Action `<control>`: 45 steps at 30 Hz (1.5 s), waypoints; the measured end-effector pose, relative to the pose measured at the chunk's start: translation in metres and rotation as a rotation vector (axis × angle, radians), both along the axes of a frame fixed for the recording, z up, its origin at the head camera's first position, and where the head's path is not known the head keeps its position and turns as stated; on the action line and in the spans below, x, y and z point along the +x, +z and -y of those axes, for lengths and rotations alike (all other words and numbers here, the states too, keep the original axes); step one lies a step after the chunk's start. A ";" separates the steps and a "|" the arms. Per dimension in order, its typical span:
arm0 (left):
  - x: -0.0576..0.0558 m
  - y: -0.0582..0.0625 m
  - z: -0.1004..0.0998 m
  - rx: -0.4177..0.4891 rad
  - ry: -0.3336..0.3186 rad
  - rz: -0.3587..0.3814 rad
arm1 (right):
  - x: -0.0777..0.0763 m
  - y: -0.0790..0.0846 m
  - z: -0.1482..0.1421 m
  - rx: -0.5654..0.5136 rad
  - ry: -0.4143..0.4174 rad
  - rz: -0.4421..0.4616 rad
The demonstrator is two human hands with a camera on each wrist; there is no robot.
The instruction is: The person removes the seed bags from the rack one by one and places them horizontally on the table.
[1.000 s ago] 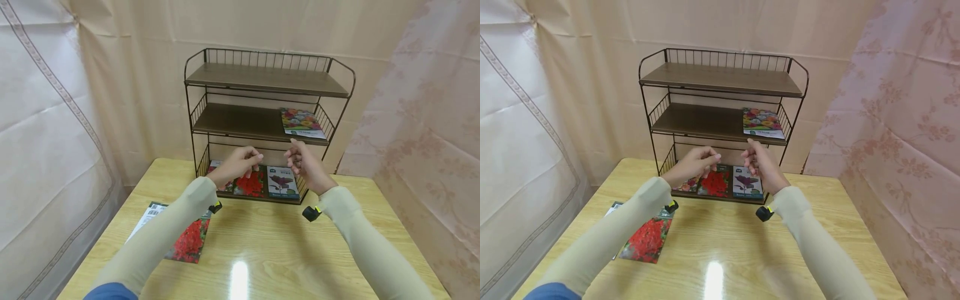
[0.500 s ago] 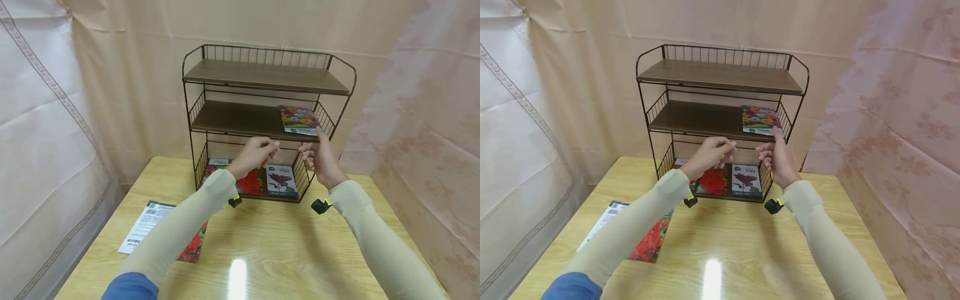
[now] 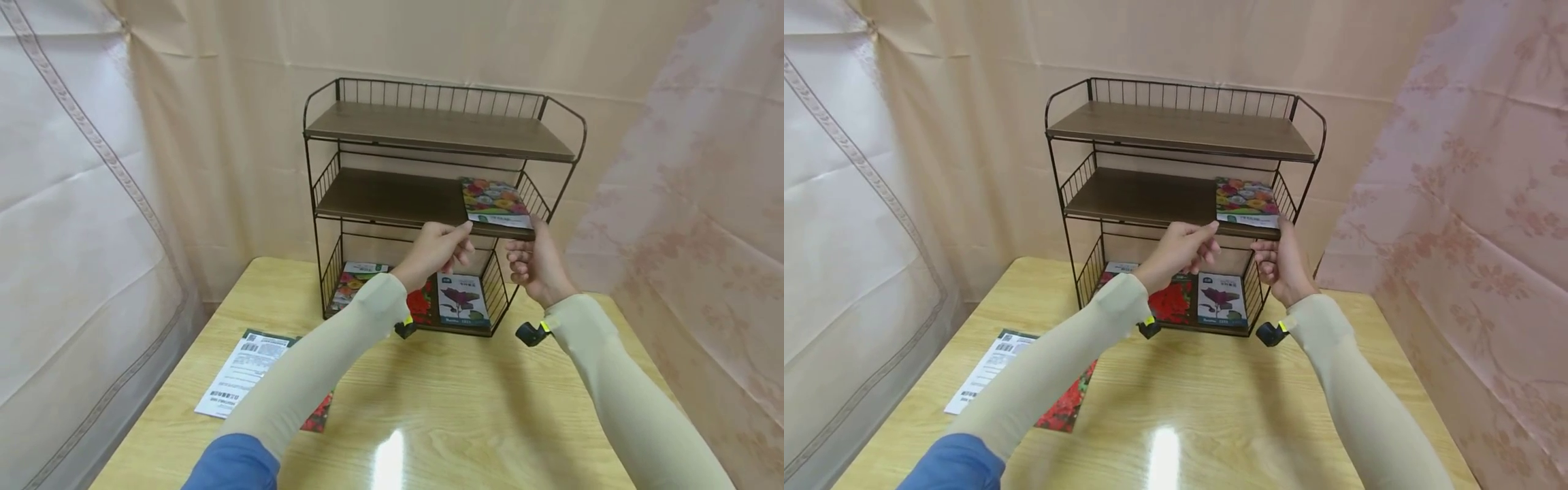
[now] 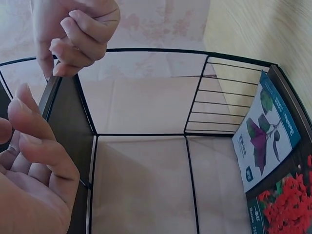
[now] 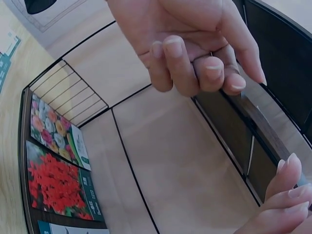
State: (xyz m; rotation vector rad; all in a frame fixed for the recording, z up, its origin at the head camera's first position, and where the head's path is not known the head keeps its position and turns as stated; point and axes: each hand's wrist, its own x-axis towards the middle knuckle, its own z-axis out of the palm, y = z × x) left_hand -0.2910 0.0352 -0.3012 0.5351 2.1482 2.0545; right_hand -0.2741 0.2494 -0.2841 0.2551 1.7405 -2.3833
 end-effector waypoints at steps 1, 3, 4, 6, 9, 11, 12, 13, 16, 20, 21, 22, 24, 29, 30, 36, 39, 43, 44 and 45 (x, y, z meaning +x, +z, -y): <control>0.000 0.001 0.000 0.000 0.003 0.003 | -0.001 0.001 0.001 -0.001 0.003 0.004; 0.000 0.002 -0.001 0.001 0.004 0.012 | -0.001 0.003 0.002 -0.002 0.009 0.019; 0.000 0.003 -0.001 0.001 0.003 0.018 | -0.001 0.004 0.002 -0.002 0.011 0.027; 0.000 0.004 -0.001 0.000 -0.002 0.030 | -0.001 0.005 0.002 -0.003 0.014 0.045; -0.001 0.003 0.000 -0.001 -0.006 0.052 | 0.001 0.005 0.002 -0.009 0.024 0.050; -0.001 0.001 0.000 -0.002 -0.005 0.062 | 0.002 0.004 0.002 -0.020 0.035 0.040; -0.001 0.001 0.001 -0.003 -0.004 0.067 | 0.003 0.003 0.002 -0.026 0.044 0.031; -0.001 0.000 0.001 -0.002 -0.004 0.071 | 0.004 0.002 0.001 -0.032 0.052 0.020; -0.002 -0.001 0.001 0.001 -0.004 0.077 | 0.009 0.000 -0.003 -0.074 0.082 -0.009; -0.002 0.000 -0.001 0.006 -0.011 0.080 | 0.015 -0.002 -0.010 -0.157 0.136 -0.045; -0.002 0.000 -0.002 0.007 -0.015 0.081 | 0.016 -0.002 -0.012 -0.174 0.150 -0.052; -0.002 0.001 -0.003 0.008 -0.019 0.080 | 0.017 -0.002 -0.014 -0.181 0.162 -0.057; -0.002 0.001 -0.004 0.011 -0.024 0.084 | 0.019 -0.001 -0.016 -0.164 0.182 -0.066; -0.003 0.001 -0.004 0.026 -0.027 0.098 | 0.022 0.000 -0.020 -0.046 0.230 -0.073; -0.003 0.001 -0.004 0.029 -0.031 0.099 | 0.022 0.000 -0.020 -0.024 0.238 -0.077; -0.003 0.002 0.001 0.027 -0.051 0.072 | 0.023 -0.001 -0.020 0.080 0.230 -0.130; -0.002 0.002 0.004 0.019 -0.063 0.045 | 0.023 -0.002 -0.021 0.137 0.209 -0.179; -0.002 0.000 0.007 0.013 -0.069 0.012 | 0.023 -0.004 -0.021 0.185 0.200 -0.245; -0.001 0.000 0.008 0.012 -0.070 0.009 | 0.023 -0.005 -0.021 0.185 0.200 -0.256; -0.001 0.000 0.009 0.010 -0.072 0.003 | 0.023 -0.005 -0.020 0.179 0.202 -0.267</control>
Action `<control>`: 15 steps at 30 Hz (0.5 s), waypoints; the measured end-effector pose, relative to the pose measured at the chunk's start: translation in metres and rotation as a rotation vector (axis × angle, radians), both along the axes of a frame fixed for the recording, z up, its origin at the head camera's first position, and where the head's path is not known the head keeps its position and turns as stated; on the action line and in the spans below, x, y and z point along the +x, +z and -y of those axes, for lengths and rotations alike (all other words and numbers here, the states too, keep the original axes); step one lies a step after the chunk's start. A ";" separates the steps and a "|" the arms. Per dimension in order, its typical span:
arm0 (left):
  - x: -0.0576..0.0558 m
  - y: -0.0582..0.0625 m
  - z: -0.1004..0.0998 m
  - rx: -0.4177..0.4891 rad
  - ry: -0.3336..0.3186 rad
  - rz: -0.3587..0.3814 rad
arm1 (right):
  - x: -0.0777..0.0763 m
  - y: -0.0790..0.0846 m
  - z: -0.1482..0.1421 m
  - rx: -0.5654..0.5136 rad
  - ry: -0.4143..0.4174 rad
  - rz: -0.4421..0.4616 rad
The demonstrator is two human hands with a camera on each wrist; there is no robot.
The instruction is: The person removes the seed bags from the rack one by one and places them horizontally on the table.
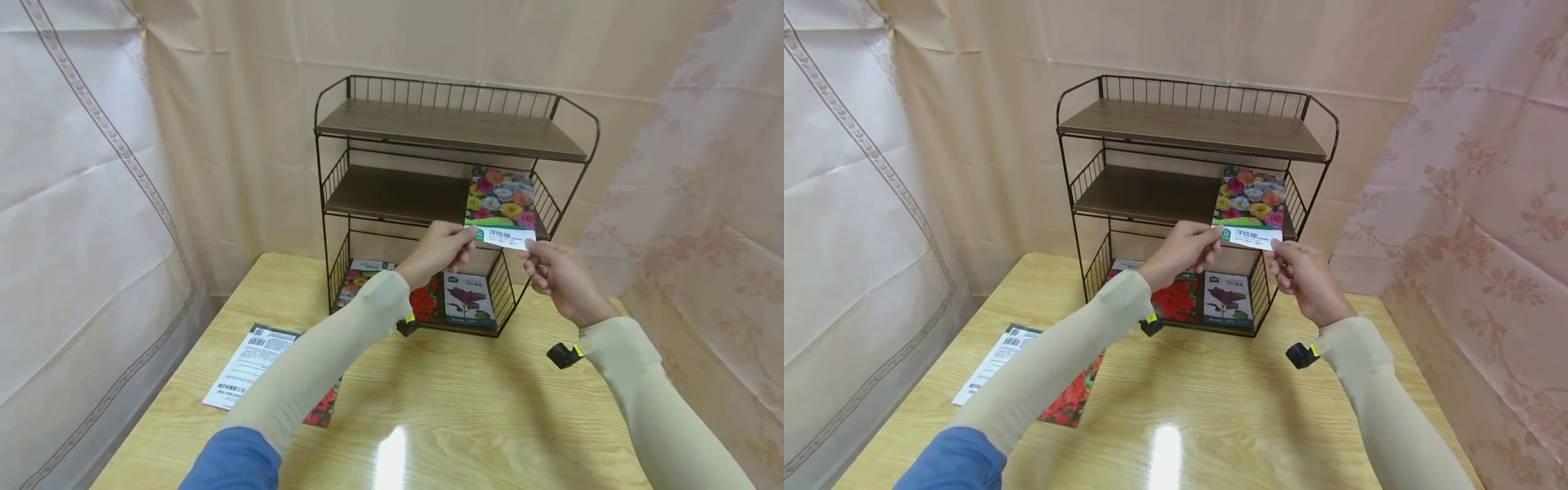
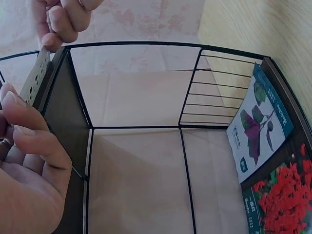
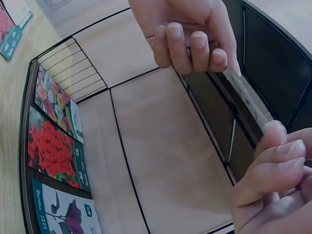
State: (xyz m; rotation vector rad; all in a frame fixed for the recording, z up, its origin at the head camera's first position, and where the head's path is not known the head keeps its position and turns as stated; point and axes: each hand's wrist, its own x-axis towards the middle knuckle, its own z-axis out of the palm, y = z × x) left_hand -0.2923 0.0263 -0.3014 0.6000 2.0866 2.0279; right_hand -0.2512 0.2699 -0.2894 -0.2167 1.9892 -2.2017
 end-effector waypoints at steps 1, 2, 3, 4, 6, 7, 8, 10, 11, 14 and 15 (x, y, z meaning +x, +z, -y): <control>0.000 0.000 0.001 -0.004 -0.003 -0.005 | 0.000 -0.001 0.000 -0.010 0.001 -0.008; 0.001 -0.001 0.001 -0.007 -0.007 -0.010 | 0.000 -0.001 0.001 -0.025 0.004 -0.012; 0.001 -0.001 0.001 -0.011 -0.010 -0.016 | 0.000 -0.002 0.001 -0.039 0.006 -0.019; 0.001 -0.002 0.002 -0.016 -0.014 -0.025 | 0.000 -0.002 0.001 -0.049 0.007 -0.025; 0.002 -0.002 0.003 -0.030 -0.020 -0.047 | 0.001 -0.003 0.001 -0.066 0.015 -0.037; 0.002 -0.003 0.004 -0.039 -0.024 -0.059 | 0.001 -0.004 0.001 -0.071 0.019 -0.044; 0.002 -0.003 0.005 -0.046 -0.027 -0.073 | 0.001 -0.005 0.001 -0.076 0.022 -0.050; 0.003 -0.004 0.007 -0.063 -0.037 -0.097 | 0.002 -0.007 0.001 -0.086 0.030 -0.060; 0.003 -0.004 0.008 -0.072 -0.041 -0.105 | 0.002 -0.008 0.001 -0.087 0.029 -0.065; 0.004 -0.006 0.012 -0.096 -0.057 -0.127 | 0.002 -0.011 0.003 -0.103 0.036 -0.079; 0.004 -0.006 0.014 -0.103 -0.062 -0.132 | 0.002 -0.012 0.004 -0.109 0.042 -0.083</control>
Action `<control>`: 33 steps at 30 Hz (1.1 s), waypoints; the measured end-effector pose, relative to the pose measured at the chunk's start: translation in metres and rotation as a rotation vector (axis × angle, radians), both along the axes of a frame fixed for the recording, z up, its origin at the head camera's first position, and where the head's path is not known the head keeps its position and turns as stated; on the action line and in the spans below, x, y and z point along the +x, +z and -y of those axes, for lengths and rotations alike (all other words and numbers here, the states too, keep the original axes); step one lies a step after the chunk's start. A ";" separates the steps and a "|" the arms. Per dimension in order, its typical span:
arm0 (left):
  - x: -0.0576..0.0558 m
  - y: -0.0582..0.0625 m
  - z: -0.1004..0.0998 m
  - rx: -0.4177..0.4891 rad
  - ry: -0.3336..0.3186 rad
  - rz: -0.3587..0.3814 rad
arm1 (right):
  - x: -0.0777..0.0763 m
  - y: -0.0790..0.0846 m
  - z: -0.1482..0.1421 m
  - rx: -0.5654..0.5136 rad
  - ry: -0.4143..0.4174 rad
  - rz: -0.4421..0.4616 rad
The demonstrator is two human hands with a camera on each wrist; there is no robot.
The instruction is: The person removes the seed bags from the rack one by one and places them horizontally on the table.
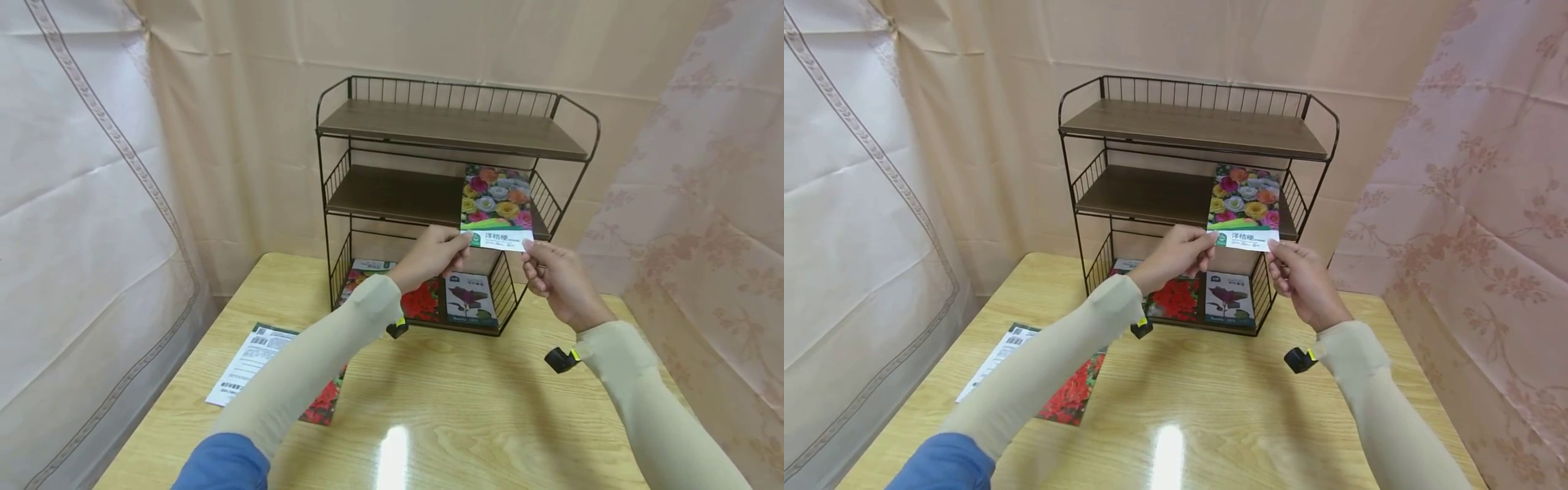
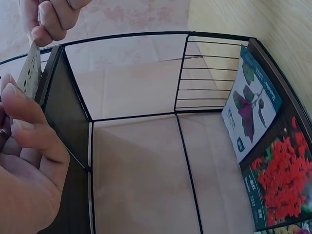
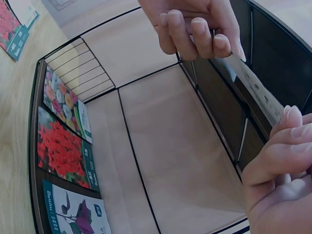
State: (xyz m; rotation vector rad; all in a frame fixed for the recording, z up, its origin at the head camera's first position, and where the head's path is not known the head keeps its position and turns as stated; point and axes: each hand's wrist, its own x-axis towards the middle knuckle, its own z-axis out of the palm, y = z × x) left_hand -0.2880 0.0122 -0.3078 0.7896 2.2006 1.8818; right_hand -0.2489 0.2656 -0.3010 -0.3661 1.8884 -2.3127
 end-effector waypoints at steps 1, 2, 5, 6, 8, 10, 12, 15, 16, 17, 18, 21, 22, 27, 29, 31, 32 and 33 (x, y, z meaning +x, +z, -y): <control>0.001 0.000 0.002 -0.007 -0.002 -0.006 | 0.001 -0.001 0.000 -0.003 0.008 -0.006; 0.002 -0.001 0.003 -0.017 -0.004 -0.012 | 0.001 -0.002 0.001 -0.004 0.018 -0.014; 0.005 -0.002 0.010 -0.048 0.001 -0.053 | 0.003 -0.006 0.002 0.006 0.059 -0.039; 0.006 -0.003 0.012 -0.061 0.001 -0.064 | 0.003 -0.007 0.003 0.013 0.073 -0.045; 0.008 -0.005 0.018 -0.089 0.001 -0.094 | 0.003 -0.011 0.005 0.031 0.097 -0.056; 0.011 -0.007 0.024 -0.113 -0.005 -0.121 | 0.004 -0.015 0.006 0.048 0.116 -0.064; 0.014 -0.008 0.029 -0.136 -0.012 -0.146 | 0.004 -0.018 0.008 0.071 0.126 -0.071; 0.019 -0.010 0.037 -0.161 -0.020 -0.181 | 0.004 -0.022 0.010 0.120 0.137 -0.090; 0.020 -0.010 0.040 -0.168 -0.021 -0.188 | 0.005 -0.023 0.011 0.136 0.142 -0.095; 0.022 -0.011 0.042 -0.171 -0.022 -0.189 | 0.005 -0.024 0.012 0.152 0.150 -0.099; 0.023 -0.012 0.045 -0.178 -0.023 -0.190 | 0.005 -0.025 0.012 0.165 0.165 -0.108; 0.027 -0.014 0.051 -0.195 -0.025 -0.189 | 0.005 -0.029 0.014 0.195 0.200 -0.127; 0.028 -0.015 0.053 -0.201 -0.025 -0.189 | 0.005 -0.030 0.015 0.199 0.206 -0.131; 0.032 -0.023 0.060 -0.218 -0.040 -0.188 | 0.006 -0.037 0.018 0.226 0.200 -0.131; 0.034 -0.026 0.062 -0.220 -0.049 -0.185 | 0.007 -0.039 0.019 0.243 0.197 -0.128; 0.036 -0.028 0.065 -0.215 -0.060 -0.183 | 0.008 -0.041 0.020 0.259 0.201 -0.130; 0.037 -0.028 0.066 -0.214 -0.064 -0.183 | 0.009 -0.042 0.021 0.264 0.204 -0.132; 0.038 -0.029 0.068 -0.208 -0.072 -0.183 | 0.009 -0.042 0.021 0.268 0.207 -0.135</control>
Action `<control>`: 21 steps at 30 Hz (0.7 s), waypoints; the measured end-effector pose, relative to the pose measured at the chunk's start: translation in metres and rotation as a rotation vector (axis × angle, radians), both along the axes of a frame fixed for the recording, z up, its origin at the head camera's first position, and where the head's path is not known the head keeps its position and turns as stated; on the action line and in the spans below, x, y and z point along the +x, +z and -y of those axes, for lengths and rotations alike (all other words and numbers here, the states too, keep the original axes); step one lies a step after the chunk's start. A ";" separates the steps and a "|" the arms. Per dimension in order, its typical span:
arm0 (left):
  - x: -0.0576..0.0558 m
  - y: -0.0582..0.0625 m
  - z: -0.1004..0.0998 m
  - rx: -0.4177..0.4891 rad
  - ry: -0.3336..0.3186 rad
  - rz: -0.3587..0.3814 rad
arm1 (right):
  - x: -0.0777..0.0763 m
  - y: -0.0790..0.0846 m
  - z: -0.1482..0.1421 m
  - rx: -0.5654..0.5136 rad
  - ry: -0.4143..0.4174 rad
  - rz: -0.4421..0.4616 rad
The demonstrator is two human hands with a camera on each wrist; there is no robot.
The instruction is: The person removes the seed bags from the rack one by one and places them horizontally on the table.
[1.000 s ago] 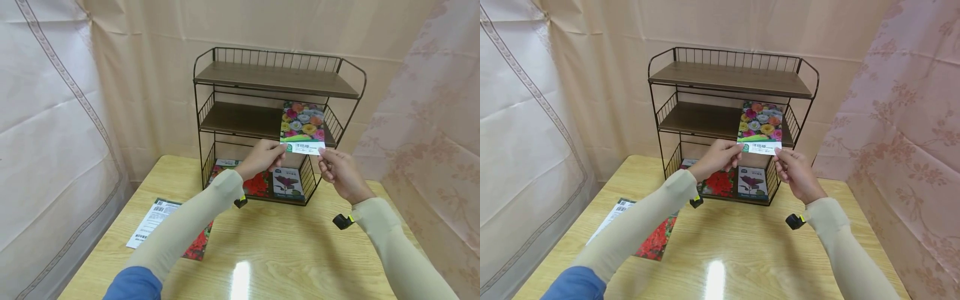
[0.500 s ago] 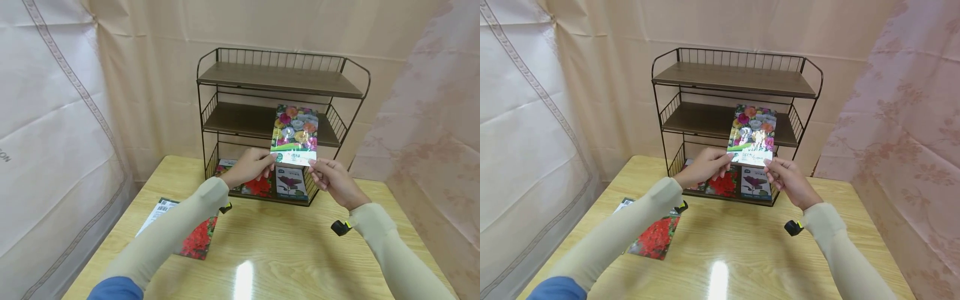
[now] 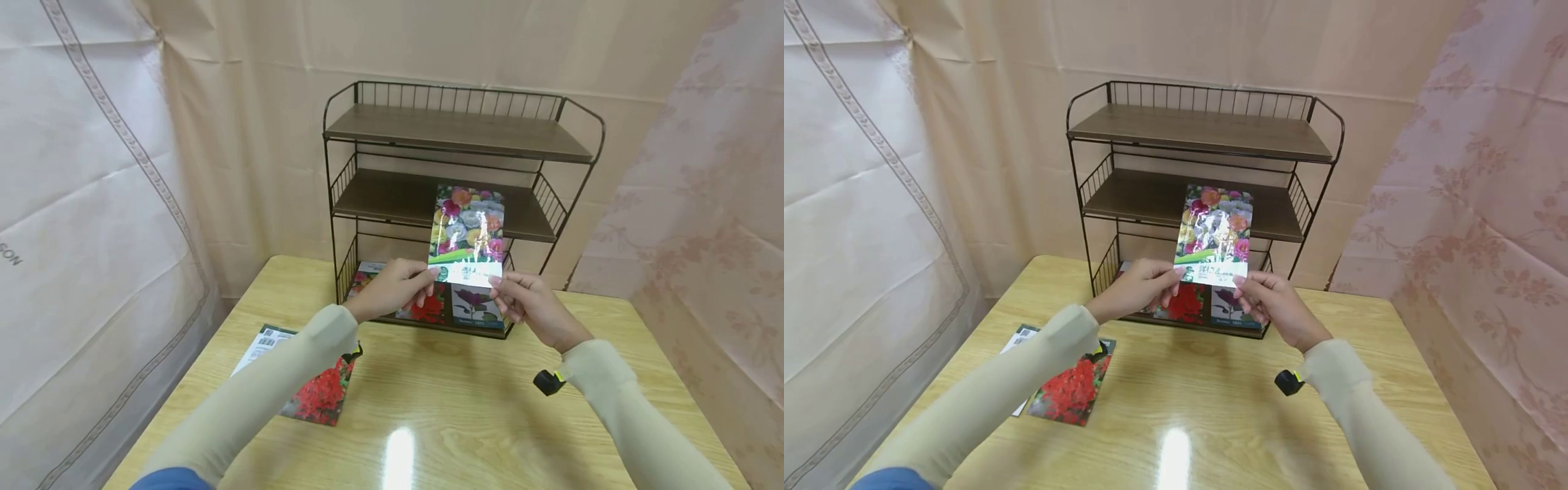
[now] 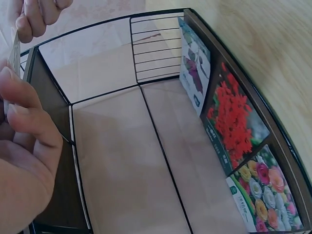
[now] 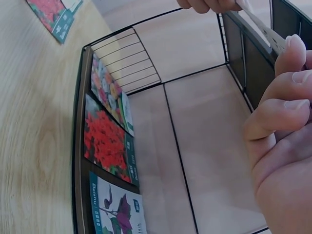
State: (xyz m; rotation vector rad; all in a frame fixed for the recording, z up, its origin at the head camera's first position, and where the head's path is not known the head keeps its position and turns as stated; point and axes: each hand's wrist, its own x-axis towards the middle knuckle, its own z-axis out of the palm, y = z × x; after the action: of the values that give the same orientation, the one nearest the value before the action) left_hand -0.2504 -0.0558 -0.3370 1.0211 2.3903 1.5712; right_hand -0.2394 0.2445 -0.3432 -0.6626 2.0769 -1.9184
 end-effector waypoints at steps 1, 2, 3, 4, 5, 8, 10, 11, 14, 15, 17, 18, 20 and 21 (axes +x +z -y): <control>0.001 -0.001 0.002 0.002 -0.008 0.002 | 0.000 -0.001 0.000 0.002 0.006 0.000; 0.001 -0.002 0.003 0.005 -0.020 0.006 | 0.001 -0.001 0.001 0.003 0.014 0.001; 0.002 -0.003 0.005 0.006 -0.031 0.012 | 0.002 -0.002 0.001 0.001 0.024 -0.001; 0.002 -0.004 0.007 0.006 -0.041 0.020 | 0.002 -0.003 0.002 0.001 0.033 -0.001; 0.003 -0.005 0.009 0.006 -0.053 0.025 | 0.002 -0.004 0.003 0.002 0.041 -0.003; 0.004 -0.010 0.014 -0.005 -0.073 0.042 | 0.004 -0.008 0.005 0.009 0.064 -0.008; 0.006 -0.012 0.017 -0.013 -0.078 0.050 | 0.005 -0.011 0.007 0.020 0.067 -0.011; 0.006 -0.014 0.019 -0.017 -0.080 0.050 | 0.005 -0.012 0.007 0.025 0.067 -0.012; 0.009 -0.017 0.022 -0.026 -0.080 0.061 | 0.006 -0.016 0.010 0.048 0.062 -0.013; 0.010 -0.018 0.023 -0.027 -0.081 0.063 | 0.007 -0.017 0.011 0.056 0.062 -0.014; 0.012 -0.020 0.025 -0.033 -0.078 0.061 | 0.007 -0.019 0.012 0.070 0.065 -0.021; 0.012 -0.021 0.026 -0.037 -0.075 0.061 | 0.007 -0.019 0.013 0.078 0.069 -0.023; 0.013 -0.023 0.028 -0.043 -0.073 0.057 | 0.008 -0.021 0.013 0.085 0.078 -0.030; 0.013 -0.024 0.028 -0.047 -0.074 0.054 | 0.008 -0.022 0.013 0.087 0.081 -0.033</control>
State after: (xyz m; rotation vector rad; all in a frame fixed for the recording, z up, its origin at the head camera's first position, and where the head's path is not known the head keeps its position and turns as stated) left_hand -0.2377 -0.0839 -0.3609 1.0312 2.3150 1.4915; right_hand -0.2317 0.2313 -0.3651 -0.7518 2.1063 -1.7745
